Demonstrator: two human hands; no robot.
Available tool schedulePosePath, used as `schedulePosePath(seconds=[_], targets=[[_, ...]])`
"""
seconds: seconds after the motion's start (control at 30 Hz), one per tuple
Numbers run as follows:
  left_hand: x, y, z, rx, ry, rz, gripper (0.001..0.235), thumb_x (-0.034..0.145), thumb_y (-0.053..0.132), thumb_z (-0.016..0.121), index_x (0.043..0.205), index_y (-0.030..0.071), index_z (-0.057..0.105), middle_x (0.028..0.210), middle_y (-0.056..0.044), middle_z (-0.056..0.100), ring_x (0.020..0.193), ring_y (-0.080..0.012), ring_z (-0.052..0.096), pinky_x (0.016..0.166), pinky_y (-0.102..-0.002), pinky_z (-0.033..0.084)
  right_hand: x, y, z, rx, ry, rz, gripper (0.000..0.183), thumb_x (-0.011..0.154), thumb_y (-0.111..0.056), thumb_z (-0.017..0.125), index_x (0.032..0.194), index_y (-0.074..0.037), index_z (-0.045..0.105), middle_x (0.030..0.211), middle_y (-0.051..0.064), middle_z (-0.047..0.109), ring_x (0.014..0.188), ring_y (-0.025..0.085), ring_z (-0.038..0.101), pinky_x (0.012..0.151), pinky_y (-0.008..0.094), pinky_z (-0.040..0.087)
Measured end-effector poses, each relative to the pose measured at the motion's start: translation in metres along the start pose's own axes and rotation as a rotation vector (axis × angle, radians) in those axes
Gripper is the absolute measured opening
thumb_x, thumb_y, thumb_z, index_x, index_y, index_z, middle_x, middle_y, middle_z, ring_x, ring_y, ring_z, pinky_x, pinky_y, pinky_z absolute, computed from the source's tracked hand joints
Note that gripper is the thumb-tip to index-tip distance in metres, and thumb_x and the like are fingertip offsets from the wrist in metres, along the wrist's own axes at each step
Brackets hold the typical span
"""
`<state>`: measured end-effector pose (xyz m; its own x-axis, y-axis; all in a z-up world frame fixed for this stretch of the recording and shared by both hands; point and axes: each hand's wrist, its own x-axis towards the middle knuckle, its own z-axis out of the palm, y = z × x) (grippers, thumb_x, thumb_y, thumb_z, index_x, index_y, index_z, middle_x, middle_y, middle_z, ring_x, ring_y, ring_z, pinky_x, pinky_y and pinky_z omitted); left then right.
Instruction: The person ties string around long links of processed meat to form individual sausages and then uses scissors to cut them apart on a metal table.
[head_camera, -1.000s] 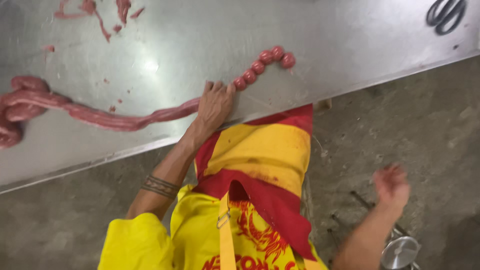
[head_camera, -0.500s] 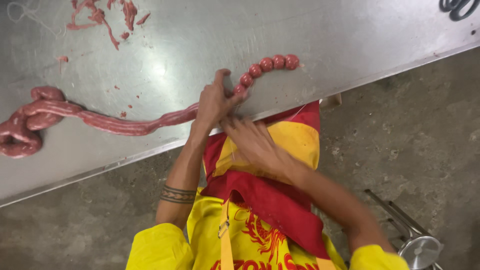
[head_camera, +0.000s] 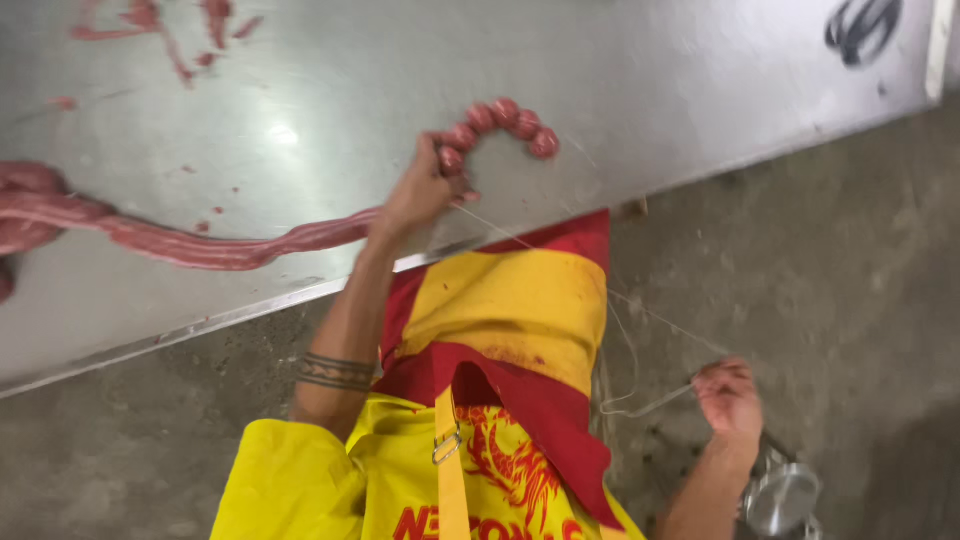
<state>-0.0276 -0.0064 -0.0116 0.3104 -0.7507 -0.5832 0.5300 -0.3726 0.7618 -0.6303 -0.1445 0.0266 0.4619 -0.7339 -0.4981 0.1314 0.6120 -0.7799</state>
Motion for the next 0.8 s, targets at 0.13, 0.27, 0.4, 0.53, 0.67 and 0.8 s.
schedulePosePath(seconds=[0.13,0.27,0.4,0.53,0.67,0.8], targets=[[-0.045,0.004,0.006,0.493,0.189,0.156,0.071,0.095,0.024,0.072,0.145,0.004,0.025,0.098,-0.022,0.072,0.086,-0.0253,0.074,0.078,-0.037,0.058,0.119,-0.024,0.120,0.658,0.171,-0.227,0.090,0.099,0.009,0.055,0.169,-0.022,0.008,0.144,0.034,0.062,0.063,0.013,0.060,0.041,0.022,0.035],[-0.052,0.022,-0.001,0.118,0.284,-0.097,0.066,0.097,0.045,0.059,0.141,0.005,0.032,0.094,-0.018,0.070,0.078,-0.0264,0.074,0.073,-0.041,0.060,0.243,-0.022,0.280,-1.456,-0.267,-0.713,0.059,0.076,-0.018,0.093,0.124,-0.002,0.062,0.109,0.016,0.074,0.095,0.035,0.070,0.080,0.043,0.056],[-0.050,0.016,-0.011,-0.202,0.187,-0.183,0.068,0.095,0.057,0.040,0.140,0.008,0.027,0.089,-0.019,0.070,0.071,-0.0254,0.077,0.069,-0.033,0.062,0.219,0.073,0.448,-1.981,-0.621,-0.773,0.016,0.089,-0.033,0.071,0.086,-0.019,0.077,0.087,0.015,0.073,0.084,0.035,0.070,0.068,0.046,0.054],[-0.043,0.010,-0.001,0.226,0.278,0.005,0.070,0.089,0.020,0.077,0.138,0.004,0.029,0.092,-0.015,0.067,0.069,-0.0180,0.070,0.059,-0.031,0.059,0.065,0.072,0.408,-1.642,-1.177,0.054,0.099,0.076,-0.034,0.078,0.155,-0.006,0.027,0.157,0.021,0.033,0.129,0.041,0.045,0.102,0.054,0.041],[-0.038,0.007,0.002,-0.076,0.355,0.047,0.073,0.083,0.000,0.077,0.138,0.007,0.029,0.088,-0.009,0.063,0.062,-0.0155,0.067,0.050,-0.030,0.055,0.039,-0.015,0.194,-1.298,-0.600,0.611,0.075,0.090,-0.020,0.062,0.159,-0.016,0.034,0.162,0.005,0.037,0.129,0.023,0.060,0.107,0.038,0.047],[-0.031,0.005,0.004,-0.110,0.353,0.042,0.070,0.081,-0.004,0.075,0.136,0.008,0.033,0.084,-0.009,0.064,0.059,-0.0139,0.064,0.048,-0.029,0.054,0.003,-0.020,0.013,-1.377,-0.308,0.515,0.056,0.094,-0.015,0.060,0.147,-0.010,0.044,0.148,0.006,0.049,0.118,0.019,0.061,0.094,0.033,0.046]])
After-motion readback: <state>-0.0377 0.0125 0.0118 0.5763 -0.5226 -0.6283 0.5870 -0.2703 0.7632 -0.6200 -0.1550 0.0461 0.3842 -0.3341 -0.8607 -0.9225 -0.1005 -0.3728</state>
